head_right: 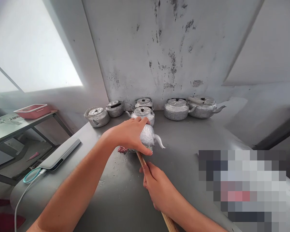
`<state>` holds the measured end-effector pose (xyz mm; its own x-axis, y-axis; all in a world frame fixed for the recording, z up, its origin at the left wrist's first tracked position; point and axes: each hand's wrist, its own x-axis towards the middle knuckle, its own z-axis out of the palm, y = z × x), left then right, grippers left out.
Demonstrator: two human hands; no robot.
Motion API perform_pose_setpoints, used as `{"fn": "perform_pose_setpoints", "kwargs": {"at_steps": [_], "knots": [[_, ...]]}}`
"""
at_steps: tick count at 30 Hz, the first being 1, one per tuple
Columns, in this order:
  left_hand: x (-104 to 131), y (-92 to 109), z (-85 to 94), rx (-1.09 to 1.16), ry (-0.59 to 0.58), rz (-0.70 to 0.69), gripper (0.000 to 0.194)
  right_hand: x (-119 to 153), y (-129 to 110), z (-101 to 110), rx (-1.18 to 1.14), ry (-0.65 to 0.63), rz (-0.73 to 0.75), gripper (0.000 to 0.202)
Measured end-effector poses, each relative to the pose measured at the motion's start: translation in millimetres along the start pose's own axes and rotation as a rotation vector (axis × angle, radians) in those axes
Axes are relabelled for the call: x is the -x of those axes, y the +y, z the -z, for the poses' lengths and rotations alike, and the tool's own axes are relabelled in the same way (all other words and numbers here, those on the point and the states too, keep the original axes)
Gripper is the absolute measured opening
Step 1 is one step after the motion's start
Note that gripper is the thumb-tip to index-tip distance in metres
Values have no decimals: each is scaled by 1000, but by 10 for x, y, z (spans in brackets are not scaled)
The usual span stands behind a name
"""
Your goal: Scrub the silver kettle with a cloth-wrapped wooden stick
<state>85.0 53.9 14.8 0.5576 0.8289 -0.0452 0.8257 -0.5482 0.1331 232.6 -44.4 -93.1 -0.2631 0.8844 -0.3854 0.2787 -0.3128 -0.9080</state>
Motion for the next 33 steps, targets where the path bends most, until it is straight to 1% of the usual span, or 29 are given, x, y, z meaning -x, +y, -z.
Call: {"fn": "perform_pose_setpoints", "kwargs": {"at_steps": [2, 5, 9, 11, 13, 16, 19, 21, 23, 25, 28, 31, 33], "knots": [[-1, 0, 3, 3, -1, 3, 105, -1, -20, -1, 9, -3, -27, 36], [-2, -9, 4, 20, -12, 16, 106, 5, -59, -10, -16, 31, -23, 37], [-2, -28, -1, 29, -8, 18, 107, 23, -72, -20, -17, 8, -67, 37], [-2, -34, -5, 25, -2, 11, 105, 31, -68, -22, -40, 37, -40, 39], [-4, -40, -9, 21, 3, 4, 104, 37, -70, -21, -40, 40, -13, 38], [-8, -49, -13, 24, 5, 1, 105, 46, -85, -13, -18, 19, -46, 35], [-10, -54, -12, 30, 3, 2, 105, 50, -95, -2, -15, 78, 7, 37], [-9, -51, -9, 29, 4, 3, 105, 46, -87, 7, 0, 61, 17, 38], [-8, -40, -6, 23, 7, 6, 105, 41, -68, 19, 14, 30, -14, 38], [-7, -25, -4, 13, 7, 3, 105, 39, -44, 31, 16, 43, -13, 39], [-7, -2, -3, 1, 12, -2, 104, 52, -21, 40, 17, 65, 42, 41], [-6, 21, -4, -3, 31, -1, 102, 87, -33, 34, 38, 33, 1, 40], [-5, 36, -7, -2, 46, 4, 99, 114, -51, 29, 45, 34, -29, 38]]}}
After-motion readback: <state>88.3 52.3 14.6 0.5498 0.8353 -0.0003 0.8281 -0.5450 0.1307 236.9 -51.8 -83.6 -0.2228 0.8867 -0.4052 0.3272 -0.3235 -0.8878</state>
